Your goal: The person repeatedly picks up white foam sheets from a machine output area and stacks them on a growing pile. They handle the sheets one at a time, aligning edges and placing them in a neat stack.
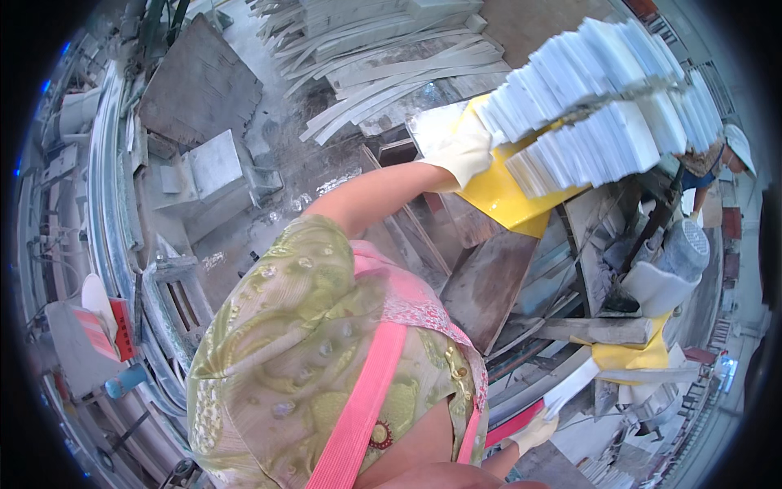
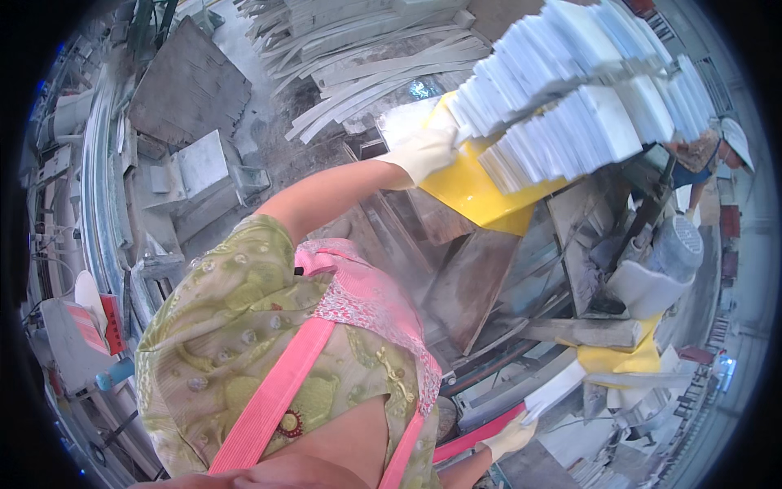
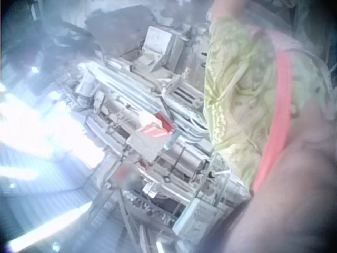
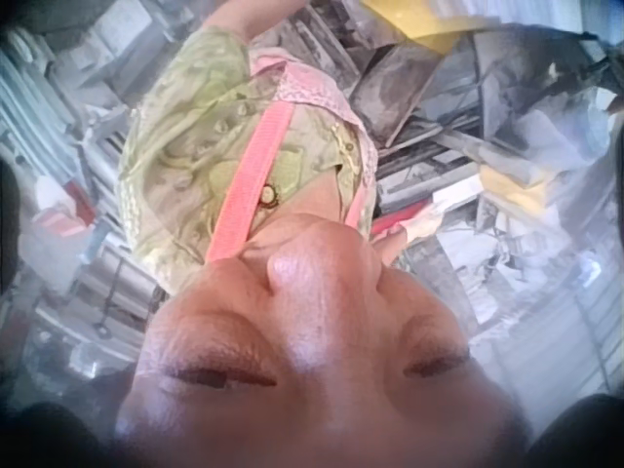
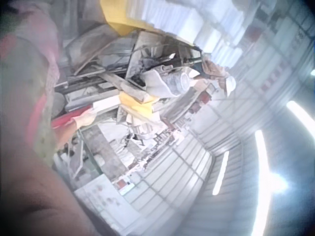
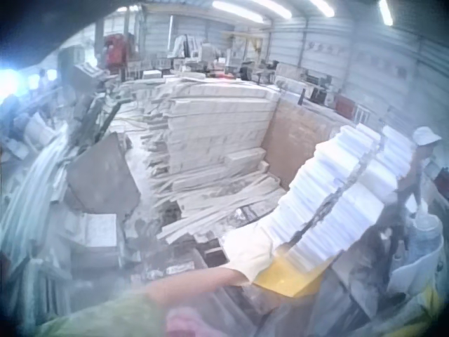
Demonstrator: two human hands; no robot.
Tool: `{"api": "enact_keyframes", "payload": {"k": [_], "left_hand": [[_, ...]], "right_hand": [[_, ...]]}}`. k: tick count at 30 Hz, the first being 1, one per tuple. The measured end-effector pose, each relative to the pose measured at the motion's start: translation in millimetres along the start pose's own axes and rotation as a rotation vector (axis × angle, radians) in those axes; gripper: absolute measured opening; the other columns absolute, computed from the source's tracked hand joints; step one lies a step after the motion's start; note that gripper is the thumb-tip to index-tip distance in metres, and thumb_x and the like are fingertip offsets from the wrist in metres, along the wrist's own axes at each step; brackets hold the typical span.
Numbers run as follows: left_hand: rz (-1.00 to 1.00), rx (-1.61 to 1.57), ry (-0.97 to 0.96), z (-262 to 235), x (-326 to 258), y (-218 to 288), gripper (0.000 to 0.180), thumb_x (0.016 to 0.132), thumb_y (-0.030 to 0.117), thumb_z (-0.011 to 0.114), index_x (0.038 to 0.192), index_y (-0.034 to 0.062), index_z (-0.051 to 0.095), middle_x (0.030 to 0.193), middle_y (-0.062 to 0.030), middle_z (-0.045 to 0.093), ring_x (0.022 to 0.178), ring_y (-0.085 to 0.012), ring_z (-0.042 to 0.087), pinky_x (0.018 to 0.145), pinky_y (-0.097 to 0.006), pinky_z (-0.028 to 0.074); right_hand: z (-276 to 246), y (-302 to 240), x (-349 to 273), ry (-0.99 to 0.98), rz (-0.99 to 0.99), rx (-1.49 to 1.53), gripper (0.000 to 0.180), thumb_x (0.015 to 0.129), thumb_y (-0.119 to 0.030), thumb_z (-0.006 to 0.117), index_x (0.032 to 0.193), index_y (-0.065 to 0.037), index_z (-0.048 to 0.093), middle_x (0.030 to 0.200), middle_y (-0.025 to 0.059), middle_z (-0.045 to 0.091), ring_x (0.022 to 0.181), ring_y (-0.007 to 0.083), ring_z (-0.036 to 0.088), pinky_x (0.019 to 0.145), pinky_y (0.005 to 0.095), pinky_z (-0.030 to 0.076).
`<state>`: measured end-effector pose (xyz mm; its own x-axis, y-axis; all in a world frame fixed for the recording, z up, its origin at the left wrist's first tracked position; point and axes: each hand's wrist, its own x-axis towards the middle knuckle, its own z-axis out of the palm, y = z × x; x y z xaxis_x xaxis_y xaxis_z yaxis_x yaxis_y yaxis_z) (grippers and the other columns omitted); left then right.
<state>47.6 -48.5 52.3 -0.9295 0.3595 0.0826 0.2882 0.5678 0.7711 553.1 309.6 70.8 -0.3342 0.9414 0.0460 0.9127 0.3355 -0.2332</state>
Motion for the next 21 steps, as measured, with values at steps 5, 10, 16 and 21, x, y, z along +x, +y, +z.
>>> {"api": "enact_keyframes", "payload": {"k": [5, 10, 16, 21], "left_hand": [[0.295, 0.239, -0.019, -7, 0, -12, 0.016, 0.076, 0.006, 0.065, 0.088, 0.0012, 0.073, 0.093, -0.0211, 0.070, 0.091, -0.0378, 0.071, 0.075, -0.045, 0.057], [0.289, 0.275, -0.206, -25, 11, -12, 0.032, 0.092, 0.027, 0.055, 0.096, -0.0015, 0.069, 0.090, -0.0253, 0.070, 0.087, -0.0378, 0.070, 0.073, -0.048, 0.055], [-0.127, 0.055, -0.313, -35, 31, 0, 0.059, 0.098, 0.053, 0.048, 0.102, 0.0001, 0.074, 0.091, -0.0233, 0.072, 0.089, -0.0393, 0.070, 0.081, -0.046, 0.053], [-0.250, -0.043, -0.338, -35, 39, -1, 0.074, 0.093, 0.067, 0.048, 0.105, -0.0009, 0.074, 0.097, -0.0240, 0.072, 0.093, -0.0389, 0.071, 0.085, -0.046, 0.053]], "right_hand": [[16, -181, -49, -0.225, -0.015, 1.004, 0.040, 0.097, -0.027, 0.069, 0.122, 0.003, 0.063, 0.106, 0.0096, 0.068, 0.088, 0.0188, 0.063, 0.080, 0.0355, 0.052], [86, -393, -95, -0.447, -0.205, 1.214, 0.041, 0.102, -0.027, 0.062, 0.126, 0.007, 0.061, 0.112, 0.0125, 0.068, 0.095, 0.0191, 0.065, 0.082, 0.0356, 0.052], [125, -505, -140, -0.378, -0.267, 1.170, 0.052, 0.099, -0.031, 0.067, 0.135, 0.005, 0.055, 0.126, 0.0165, 0.062, 0.115, 0.0234, 0.058, 0.098, 0.0370, 0.046], [147, -491, -123, -0.643, -0.454, 1.194, 0.058, 0.098, -0.029, 0.067, 0.142, 0.005, 0.050, 0.137, 0.0184, 0.056, 0.126, 0.0250, 0.053, 0.106, 0.0363, 0.042]]}}
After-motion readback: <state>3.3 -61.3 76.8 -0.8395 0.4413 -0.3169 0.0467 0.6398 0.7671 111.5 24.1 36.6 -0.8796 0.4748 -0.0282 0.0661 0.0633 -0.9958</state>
